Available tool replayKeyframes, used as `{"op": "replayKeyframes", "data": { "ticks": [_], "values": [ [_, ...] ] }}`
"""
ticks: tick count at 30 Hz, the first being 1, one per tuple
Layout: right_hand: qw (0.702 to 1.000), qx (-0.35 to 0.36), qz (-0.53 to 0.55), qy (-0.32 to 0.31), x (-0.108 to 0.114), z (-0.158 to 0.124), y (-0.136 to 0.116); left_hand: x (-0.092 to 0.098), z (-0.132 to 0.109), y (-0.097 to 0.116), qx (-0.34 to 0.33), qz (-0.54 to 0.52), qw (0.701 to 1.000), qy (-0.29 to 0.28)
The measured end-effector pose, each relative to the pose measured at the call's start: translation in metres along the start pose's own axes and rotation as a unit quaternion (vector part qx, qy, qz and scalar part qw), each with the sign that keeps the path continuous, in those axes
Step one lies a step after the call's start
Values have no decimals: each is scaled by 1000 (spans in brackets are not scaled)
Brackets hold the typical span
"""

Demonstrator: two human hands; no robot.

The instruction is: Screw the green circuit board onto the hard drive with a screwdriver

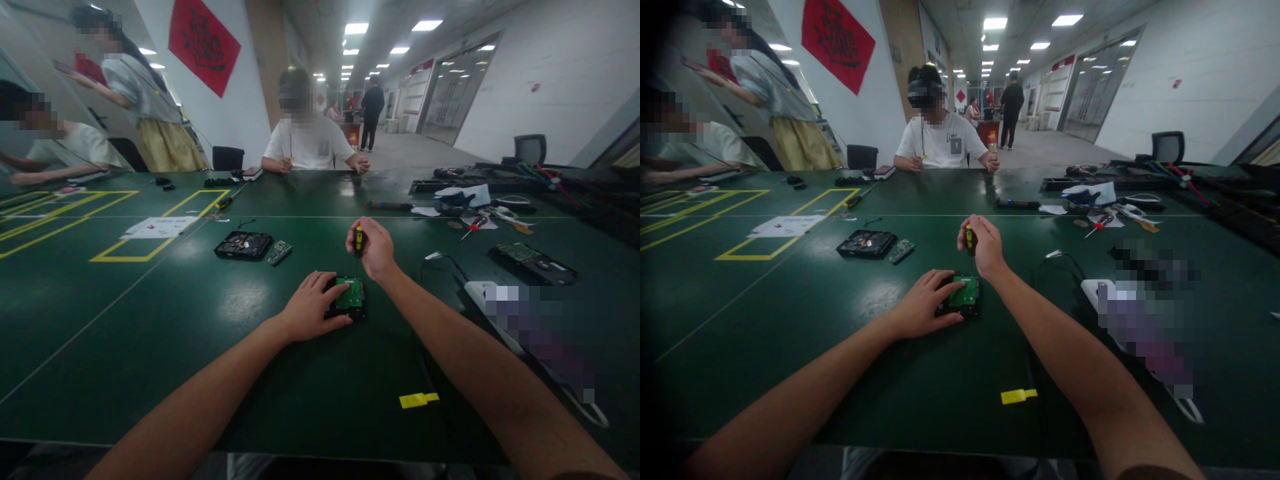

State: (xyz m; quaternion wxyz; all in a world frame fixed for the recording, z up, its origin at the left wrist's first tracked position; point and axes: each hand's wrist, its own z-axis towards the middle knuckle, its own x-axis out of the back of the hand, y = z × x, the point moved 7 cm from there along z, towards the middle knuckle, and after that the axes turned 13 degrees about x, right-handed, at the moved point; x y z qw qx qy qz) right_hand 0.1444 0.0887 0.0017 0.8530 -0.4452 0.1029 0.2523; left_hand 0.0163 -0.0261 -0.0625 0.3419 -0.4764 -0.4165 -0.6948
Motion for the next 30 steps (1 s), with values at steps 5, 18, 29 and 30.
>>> {"op": "replayKeyframes", "data": {
  "ticks": [5,18,29,30],
  "values": [
    [1000,2,15,10,0,-1,-2,-1,0,-1,0,-4,1000,-1],
    [998,23,-62,24,3,0,-5,1,0,0,6,-6,1000,-8],
    [999,25,-26,14,-1,0,-3,-1,0,-1,4,-8,1000,-6],
    [999,25,-21,23,0,0,-2,-1,0,-1,4,-8,1000,-6]
  ]
}}
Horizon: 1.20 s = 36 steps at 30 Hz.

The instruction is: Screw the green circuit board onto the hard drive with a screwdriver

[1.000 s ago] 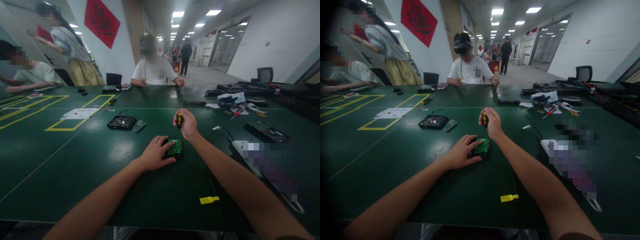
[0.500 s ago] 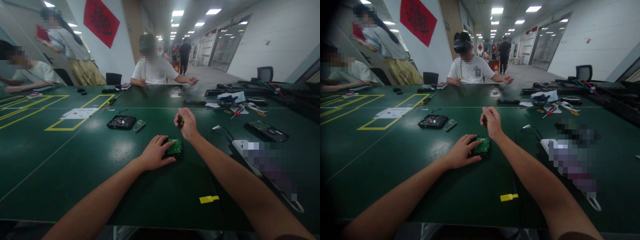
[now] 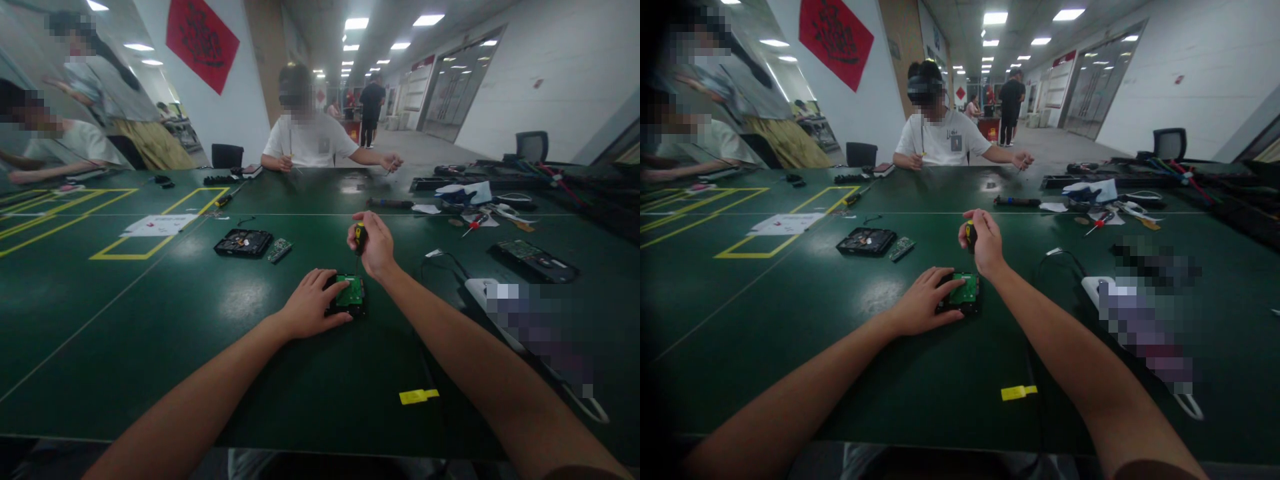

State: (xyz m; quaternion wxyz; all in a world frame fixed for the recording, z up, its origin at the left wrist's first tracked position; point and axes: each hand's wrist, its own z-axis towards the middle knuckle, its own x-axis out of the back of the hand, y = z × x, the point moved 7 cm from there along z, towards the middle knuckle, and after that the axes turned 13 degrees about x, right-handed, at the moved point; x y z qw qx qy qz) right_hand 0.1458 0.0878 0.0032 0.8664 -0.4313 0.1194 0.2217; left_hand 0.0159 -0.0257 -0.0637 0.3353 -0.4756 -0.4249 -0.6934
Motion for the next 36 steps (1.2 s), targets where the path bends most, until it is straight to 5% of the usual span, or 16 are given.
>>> {"op": "replayKeyframes", "data": {
  "ticks": [22,36],
  "values": [
    [999,-25,-30,4,4,-1,8,1,0,0,0,-4,1000,-1],
    [995,35,-89,-8,5,0,-3,1,1,0,2,8,1000,-4]
  ]
}}
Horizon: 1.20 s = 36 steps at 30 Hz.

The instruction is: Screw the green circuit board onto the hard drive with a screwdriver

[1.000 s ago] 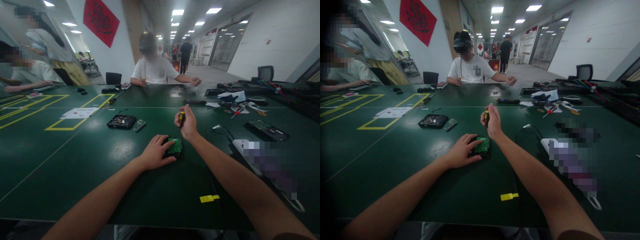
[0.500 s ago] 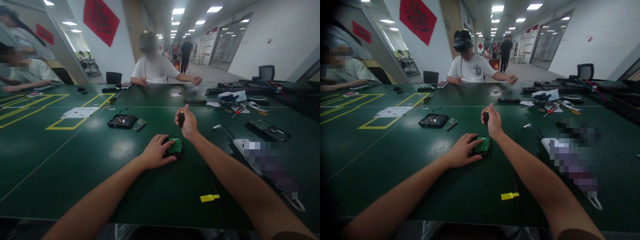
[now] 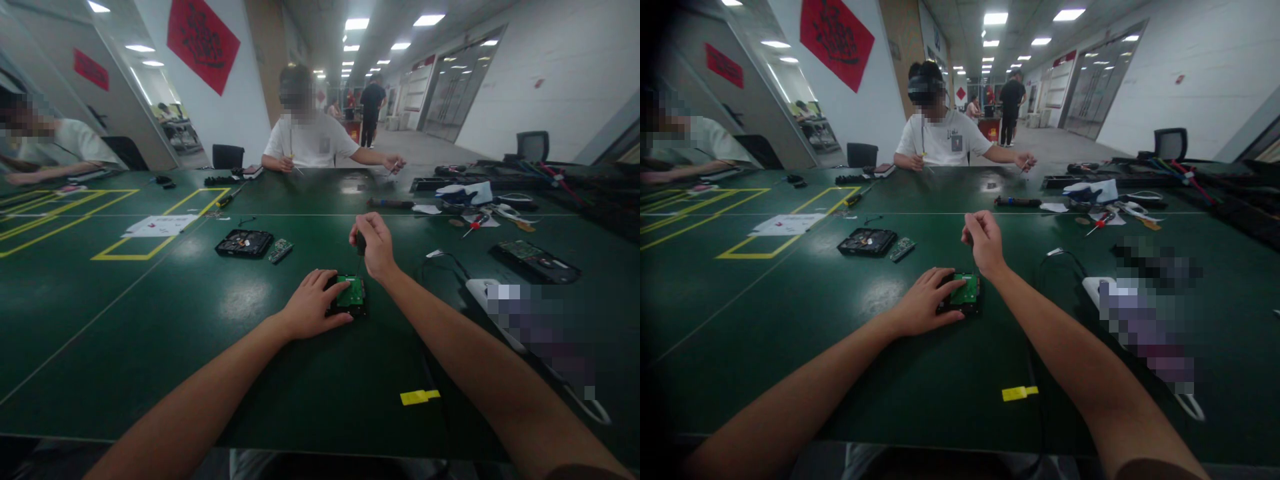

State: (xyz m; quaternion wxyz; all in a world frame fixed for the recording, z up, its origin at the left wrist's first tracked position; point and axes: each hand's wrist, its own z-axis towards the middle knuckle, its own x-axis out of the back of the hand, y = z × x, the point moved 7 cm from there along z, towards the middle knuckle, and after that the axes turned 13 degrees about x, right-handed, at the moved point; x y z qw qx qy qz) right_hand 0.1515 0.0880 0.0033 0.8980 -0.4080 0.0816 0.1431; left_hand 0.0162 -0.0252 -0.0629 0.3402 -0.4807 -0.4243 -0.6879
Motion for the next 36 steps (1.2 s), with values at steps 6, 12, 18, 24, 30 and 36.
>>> {"op": "replayKeyframes", "data": {
  "ticks": [6,12,18,24,30,36],
  "values": [
    [999,-17,30,-34,-8,-1,2,-1,0,-1,-3,-7,1000,1],
    [997,-27,66,-4,-5,-3,8,-2,0,-2,-5,-14,1000,4],
    [999,-5,41,-26,-9,-4,0,1,-1,1,-6,-6,1000,6],
    [999,-4,10,-37,-13,-4,-3,-1,0,-1,-9,-11,1000,9],
    [997,-17,64,-43,-12,-3,1,0,0,0,-8,-6,1000,8],
    [998,-16,53,-26,-10,-2,3,-1,-1,-1,-8,-5,1000,7]
  ]
}}
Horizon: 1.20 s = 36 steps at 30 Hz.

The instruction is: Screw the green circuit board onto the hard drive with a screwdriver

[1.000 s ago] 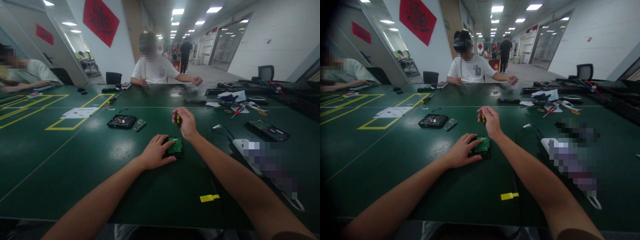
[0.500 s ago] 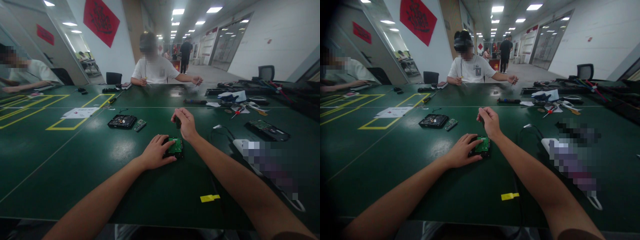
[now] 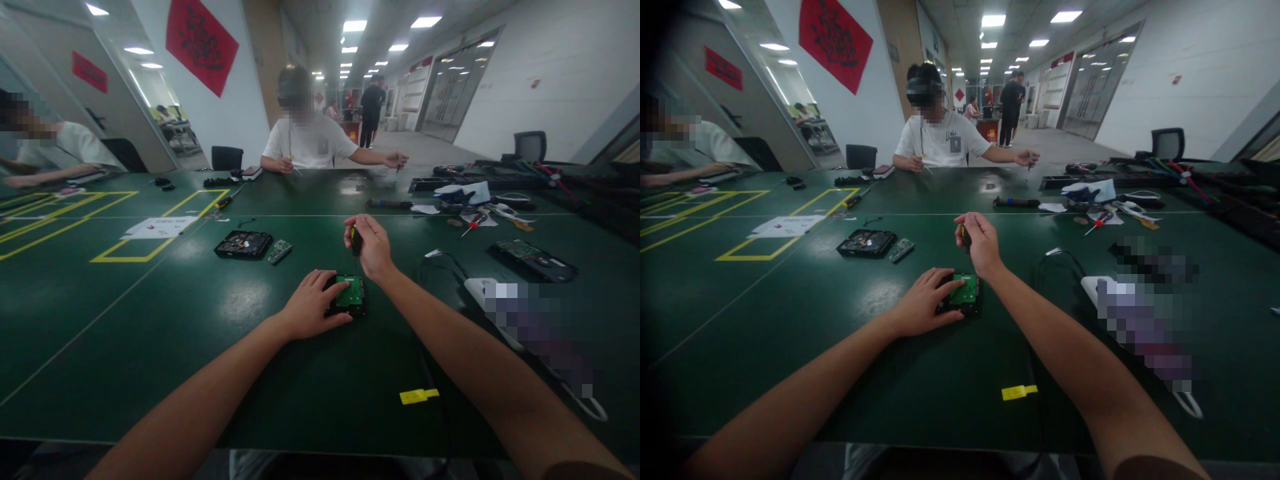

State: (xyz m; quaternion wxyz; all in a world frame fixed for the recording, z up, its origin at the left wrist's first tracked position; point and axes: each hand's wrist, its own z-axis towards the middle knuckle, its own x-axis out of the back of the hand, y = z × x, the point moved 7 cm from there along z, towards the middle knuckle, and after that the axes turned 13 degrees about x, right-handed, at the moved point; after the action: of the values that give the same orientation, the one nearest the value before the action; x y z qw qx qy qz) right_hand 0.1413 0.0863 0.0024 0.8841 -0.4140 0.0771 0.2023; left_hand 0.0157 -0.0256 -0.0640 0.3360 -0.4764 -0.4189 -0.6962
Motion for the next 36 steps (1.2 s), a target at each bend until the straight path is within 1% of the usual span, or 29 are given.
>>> {"op": "replayKeyframes", "data": {
  "ticks": [4,8,10,13,16,21,25,28,31,34,36],
  "values": [
    [999,21,-43,19,4,1,-4,1,0,0,2,-4,1000,-1],
    [996,39,-84,-3,4,2,-8,2,0,0,2,-2,1000,0],
    [997,31,-72,-3,4,2,-6,1,0,0,3,0,1000,0],
    [1000,-6,-18,9,4,-1,0,1,0,0,3,1,1000,0],
    [999,-26,6,19,6,-2,4,2,0,1,1,-1,1000,3],
    [1000,-14,14,20,9,0,6,3,-1,1,-2,-4,1000,4],
    [1000,0,-19,14,9,2,4,3,0,0,1,-8,1000,7],
    [998,11,-52,30,13,2,3,3,0,0,3,-3,1000,5],
    [999,1,-27,40,14,2,4,2,0,0,1,-2,1000,5],
    [1000,-23,8,20,10,0,5,1,0,0,-4,-1,1000,7],
    [1000,-30,4,1,6,-1,4,0,1,0,-7,0,1000,7]
  ]
}}
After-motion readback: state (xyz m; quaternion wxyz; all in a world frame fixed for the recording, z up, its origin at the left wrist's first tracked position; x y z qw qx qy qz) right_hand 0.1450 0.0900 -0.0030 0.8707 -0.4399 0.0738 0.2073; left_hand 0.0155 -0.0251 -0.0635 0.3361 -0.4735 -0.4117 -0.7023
